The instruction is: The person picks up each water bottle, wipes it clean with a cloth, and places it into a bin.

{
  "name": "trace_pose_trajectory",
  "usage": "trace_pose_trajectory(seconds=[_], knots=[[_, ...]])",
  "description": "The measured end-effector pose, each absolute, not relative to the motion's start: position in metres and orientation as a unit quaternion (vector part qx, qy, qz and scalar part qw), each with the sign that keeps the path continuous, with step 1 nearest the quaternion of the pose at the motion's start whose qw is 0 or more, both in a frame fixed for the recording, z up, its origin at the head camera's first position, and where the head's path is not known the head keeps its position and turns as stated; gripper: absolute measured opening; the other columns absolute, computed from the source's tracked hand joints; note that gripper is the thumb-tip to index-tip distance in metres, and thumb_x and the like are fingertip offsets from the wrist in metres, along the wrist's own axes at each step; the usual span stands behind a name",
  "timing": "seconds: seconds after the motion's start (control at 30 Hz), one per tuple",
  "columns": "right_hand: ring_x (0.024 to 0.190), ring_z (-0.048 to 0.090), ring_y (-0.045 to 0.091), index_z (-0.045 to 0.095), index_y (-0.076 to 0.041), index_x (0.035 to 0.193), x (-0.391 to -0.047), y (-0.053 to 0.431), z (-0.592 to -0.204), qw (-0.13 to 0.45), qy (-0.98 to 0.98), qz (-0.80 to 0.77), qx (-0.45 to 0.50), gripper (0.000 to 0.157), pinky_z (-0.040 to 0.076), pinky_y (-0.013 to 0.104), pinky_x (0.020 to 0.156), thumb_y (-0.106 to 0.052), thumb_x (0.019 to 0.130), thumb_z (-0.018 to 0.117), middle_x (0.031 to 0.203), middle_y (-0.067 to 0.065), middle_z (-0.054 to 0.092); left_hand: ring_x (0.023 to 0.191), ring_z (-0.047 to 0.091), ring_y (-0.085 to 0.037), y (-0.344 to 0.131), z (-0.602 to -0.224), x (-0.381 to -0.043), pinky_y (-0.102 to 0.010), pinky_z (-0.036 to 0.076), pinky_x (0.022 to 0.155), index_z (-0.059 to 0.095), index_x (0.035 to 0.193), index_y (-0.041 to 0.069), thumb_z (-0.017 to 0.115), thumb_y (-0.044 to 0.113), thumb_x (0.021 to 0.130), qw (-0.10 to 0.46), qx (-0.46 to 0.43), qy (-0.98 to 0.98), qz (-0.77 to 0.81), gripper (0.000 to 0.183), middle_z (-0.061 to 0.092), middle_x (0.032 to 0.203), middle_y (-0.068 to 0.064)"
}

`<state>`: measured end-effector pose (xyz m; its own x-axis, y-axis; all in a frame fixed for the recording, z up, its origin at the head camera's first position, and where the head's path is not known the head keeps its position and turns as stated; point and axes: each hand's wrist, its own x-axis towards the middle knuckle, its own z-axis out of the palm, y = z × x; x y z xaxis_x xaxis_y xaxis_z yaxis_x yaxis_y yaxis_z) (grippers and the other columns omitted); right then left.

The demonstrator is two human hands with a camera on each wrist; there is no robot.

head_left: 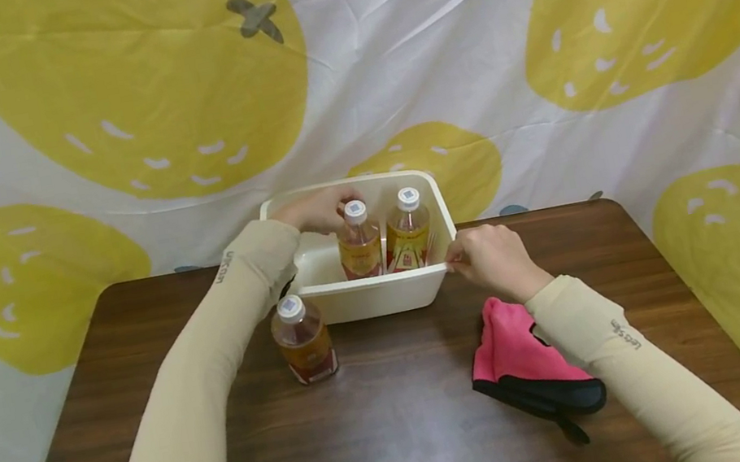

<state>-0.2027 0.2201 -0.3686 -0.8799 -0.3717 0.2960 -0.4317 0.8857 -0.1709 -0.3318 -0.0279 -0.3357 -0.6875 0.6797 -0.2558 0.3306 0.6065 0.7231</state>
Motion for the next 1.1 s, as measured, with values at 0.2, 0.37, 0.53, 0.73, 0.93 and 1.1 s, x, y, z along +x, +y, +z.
trace_pose_trajectory(seconds=[0.2,0.37,0.53,0.73,0.93,1.1], knots=[[0.066,0.063,0.024,0.073,-0.013,0.077,-0.203,0.220,-0.369,0.130,-0.962,0.118,0.209,0.008,0.048,0.042,0.052,-0.014,0.070,0.076,0.076,0.002,0.069,0.109,0.048,-0.034,-0.041,-0.306,-0.324,-0.040,0.042,0.089,0.046,0.126,0.000,0.064,0.009,0.076,0.201,0.317,0.882,0.285,0.054,0.045,0.131,-0.019],[0.067,0.063,0.026,0.074,-0.014,0.077,-0.204,0.220,-0.368,0.132,-0.962,0.121,0.206,0.008,0.048,0.043,0.053,-0.014,0.070,0.076,0.077,0.001,0.069,0.120,0.040,-0.042,-0.064,-0.267,-0.298,-0.046,0.034,0.099,0.040,0.132,-0.002,0.062,0.017,0.083,0.119,0.306,0.894,0.305,0.056,0.040,0.137,-0.020],[0.068,0.063,0.027,0.073,-0.014,0.077,-0.207,0.222,-0.367,0.126,-0.962,0.119,0.209,0.007,0.049,0.044,0.054,-0.015,0.071,0.075,0.078,0.002,0.069,0.115,0.046,-0.041,-0.088,-0.248,-0.263,-0.044,0.044,0.090,0.042,0.130,-0.002,0.064,0.018,0.083,0.030,0.292,0.908,0.298,0.055,0.042,0.134,-0.019],[0.070,0.064,0.027,0.073,-0.012,0.077,-0.210,0.228,-0.365,0.123,-0.964,0.115,0.203,0.007,0.049,0.045,0.057,-0.013,0.071,0.076,0.078,0.004,0.070,0.112,0.049,-0.036,-0.106,-0.258,-0.230,-0.044,0.046,0.086,0.046,0.127,-0.001,0.068,0.022,0.081,-0.050,0.291,0.907,0.302,0.056,0.048,0.128,-0.018],[0.070,0.063,0.028,0.073,-0.012,0.078,-0.211,0.230,-0.366,0.115,-0.966,0.119,0.199,0.007,0.049,0.045,0.058,-0.013,0.071,0.075,0.078,0.004,0.069,0.107,0.051,-0.035,-0.122,-0.302,-0.213,-0.045,0.043,0.087,0.051,0.119,-0.006,0.072,0.018,0.076,-0.117,0.292,0.903,0.292,0.053,0.055,0.118,-0.022],[0.069,0.063,0.027,0.074,-0.011,0.077,-0.211,0.230,-0.366,0.121,-0.965,0.122,0.198,0.007,0.049,0.045,0.057,-0.013,0.070,0.076,0.077,0.005,0.069,0.101,0.053,-0.032,-0.128,-0.344,-0.192,-0.044,0.043,0.084,0.054,0.115,-0.005,0.073,0.016,0.075,-0.109,0.269,0.901,0.323,0.049,0.057,0.113,-0.021]])
